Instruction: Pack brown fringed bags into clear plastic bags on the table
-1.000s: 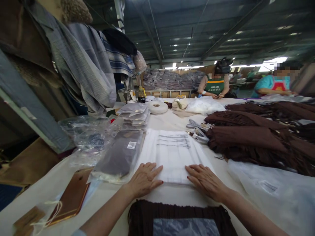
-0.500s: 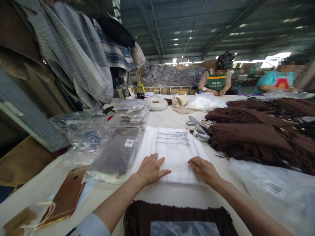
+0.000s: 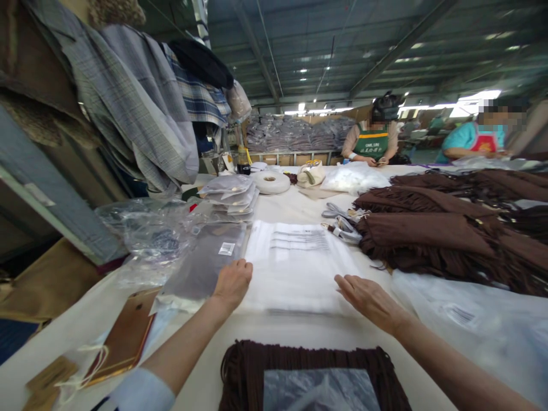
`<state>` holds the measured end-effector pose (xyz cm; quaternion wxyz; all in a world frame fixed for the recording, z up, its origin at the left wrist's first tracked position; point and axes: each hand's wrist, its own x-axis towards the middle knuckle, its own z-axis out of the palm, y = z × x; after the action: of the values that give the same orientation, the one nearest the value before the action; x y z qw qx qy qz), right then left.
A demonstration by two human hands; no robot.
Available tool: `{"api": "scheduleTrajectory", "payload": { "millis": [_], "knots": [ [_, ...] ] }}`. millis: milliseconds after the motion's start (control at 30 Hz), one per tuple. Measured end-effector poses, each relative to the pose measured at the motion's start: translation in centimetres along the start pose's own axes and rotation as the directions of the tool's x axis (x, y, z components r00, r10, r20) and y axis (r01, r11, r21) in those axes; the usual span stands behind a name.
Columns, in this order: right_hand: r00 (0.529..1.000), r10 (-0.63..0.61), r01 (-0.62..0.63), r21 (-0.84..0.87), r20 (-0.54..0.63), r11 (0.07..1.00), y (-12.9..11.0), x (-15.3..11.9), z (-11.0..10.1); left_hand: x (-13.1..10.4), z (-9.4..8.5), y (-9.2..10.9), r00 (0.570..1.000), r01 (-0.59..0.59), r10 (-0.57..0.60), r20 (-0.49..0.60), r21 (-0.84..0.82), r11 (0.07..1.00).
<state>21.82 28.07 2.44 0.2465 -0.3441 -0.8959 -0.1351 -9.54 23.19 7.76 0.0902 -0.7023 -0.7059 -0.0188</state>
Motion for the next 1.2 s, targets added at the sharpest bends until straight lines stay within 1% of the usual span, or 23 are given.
{"api": "scheduleTrajectory", "payload": {
  "millis": [67, 100, 133, 167, 200, 267, 300, 367, 400, 433, 467, 533, 567, 600, 667, 733, 800, 900, 967, 1067, 1100, 1133, 1200],
  "knots": [
    [0.994, 0.107, -0.106, 0.052, -0.007, 0.993, 0.2, -1.1, -0.7, -0.8, -0.4, -1.0, 0.997, 0.080, -0.081, -0.012, -0.080, 0.994],
    [0.982, 0.186, -0.184, 0.083, -0.017, 0.979, 0.2, -1.6, -1.0, -1.3, -0.5, -1.4, 0.992, 0.118, -0.121, -0.018, -0.133, 0.984],
    [0.960, 0.277, -0.272, 0.122, -0.027, 0.955, 0.2, -2.2, -1.3, -1.8, -0.6, -1.5, 0.986, 0.155, -0.162, -0.022, -0.196, 0.968],
    [0.927, 0.374, -0.363, 0.169, -0.038, 0.916, 0.2, -2.7, -1.6, -2.3, -0.5, -1.6, 0.979, 0.191, -0.205, -0.025, -0.268, 0.944],
    [0.881, 0.471, -0.450, 0.227, -0.048, 0.864, 0.0, -3.2, -1.9, -2.8, -0.5, -1.6, 0.968, 0.225, -0.248, -0.024, -0.348, 0.910],
    [0.758, 0.651, -0.592, 0.369, -0.046, 0.716, -0.5, -4.0, -2.2, -3.8, -0.3, -1.4, 0.941, 0.287, -0.339, -0.003, -0.526, 0.801],
    [0.688, 0.725, -0.639, 0.450, -0.028, 0.624, -0.9, -4.3, -2.3, -4.3, -0.1, -1.2, 0.921, 0.317, -0.388, 0.021, -0.618, 0.720],
    [0.558, 0.828, -0.674, 0.610, 0.052, 0.416, -1.8, -4.7, -2.3, -5.2, 0.0, -0.9, 0.873, 0.361, -0.477, 0.097, -0.787, 0.501],
    [0.506, 0.856, -0.665, 0.681, 0.108, 0.307, -2.3, -4.8, -2.4, -5.7, 0.0, -0.8, 0.846, 0.371, -0.513, 0.146, -0.852, 0.369],
    [0.464, 0.870, -0.643, 0.739, 0.168, 0.200, -2.8, -4.9, -2.5, -6.1, 0.1, -0.7, 0.819, 0.370, -0.539, 0.197, -0.900, 0.232],
    [0.432, 0.873, -0.611, 0.785, 0.225, 0.099, -3.3, -4.9, -2.6, -6.5, 0.0, -0.7, 0.794, 0.357, -0.556, 0.247, -0.929, 0.097],
    [0.396, 0.857, -0.538, 0.840, 0.328, -0.073, -4.0, -5.0, -2.9, -7.1, 0.0, -0.6, 0.758, 0.308, -0.563, 0.330, -0.941, -0.137],
    [0.390, 0.842, -0.505, 0.851, 0.372, -0.142, -4.2, -5.0, -3.1, -7.3, 0.0, -0.6, 0.747, 0.280, -0.559, 0.361, -0.933, -0.228],
    [0.389, 0.825, -0.477, 0.856, 0.410, -0.200, -4.3, -4.9, -3.3, -7.5, 0.1, -0.6, 0.740, 0.253, -0.552, 0.384, -0.920, -0.300],
    [0.391, 0.792, -0.440, 0.851, 0.469, -0.287, -4.4, -4.8, -3.6, -7.6, 0.5, -0.5, 0.736, 0.205, -0.543, 0.405, -0.897, -0.391],
    [0.392, 0.767, -0.418, 0.841, 0.508, -0.343, -4.2, -4.6, -3.7, -7.6, 1.1, -0.3, 0.742, 0.165, -0.542, 0.394, -0.892, -0.422],
    [0.397, 0.746, -0.402, 0.832, 0.534, -0.381, -4.0, -4.4, -3.8, -7.5, 2.0, -0.2, 0.761, 0.130, -0.544, 0.354, -0.904, -0.406],
    [0.415, 0.717, -0.393, 0.822, 0.559, -0.413, -4.0, -4.5, -3.8, -7.7, 3.4, -0.1, 0.803, 0.101, -0.531, 0.270, -0.940, -0.325],
    [0.429, 0.705, -0.411, 0.817, 0.564, -0.404, -4.3, -4.8, -3.7, -8.2, 4.1, 0.0, 0.834, 0.111, -0.506, 0.220, -0.965, -0.237],
    [0.441, 0.695, -0.491, 0.801, 0.568, -0.343, -5.0, -5.8, -3.7, -9.4, 4.6, 0.0, 0.876, 0.134, -0.458, 0.150, -0.989, -0.067],
    [0.438, 0.700, -0.533, 0.790, 0.564, -0.304, -5.3, -6.3, -3.6, -9.9, 4.6, 0.1, 0.887, 0.135, -0.444, 0.128, -0.991, -0.015],
    [0.432, 0.716, -0.586, 0.774, 0.549, -0.240, -5.6, -6.8, -3.6, -10.4, 4.7, 0.2, 0.894, 0.133, -0.434, 0.109, -0.991, 0.024],
    [0.418, 0.778, -0.698, 0.714, 0.469, -0.055, -6.1, -7.7, -3.7, -11.4, 4.7, 0.4, 0.900, 0.142, -0.427, 0.083, -0.984, 0.108]
  ]
}}
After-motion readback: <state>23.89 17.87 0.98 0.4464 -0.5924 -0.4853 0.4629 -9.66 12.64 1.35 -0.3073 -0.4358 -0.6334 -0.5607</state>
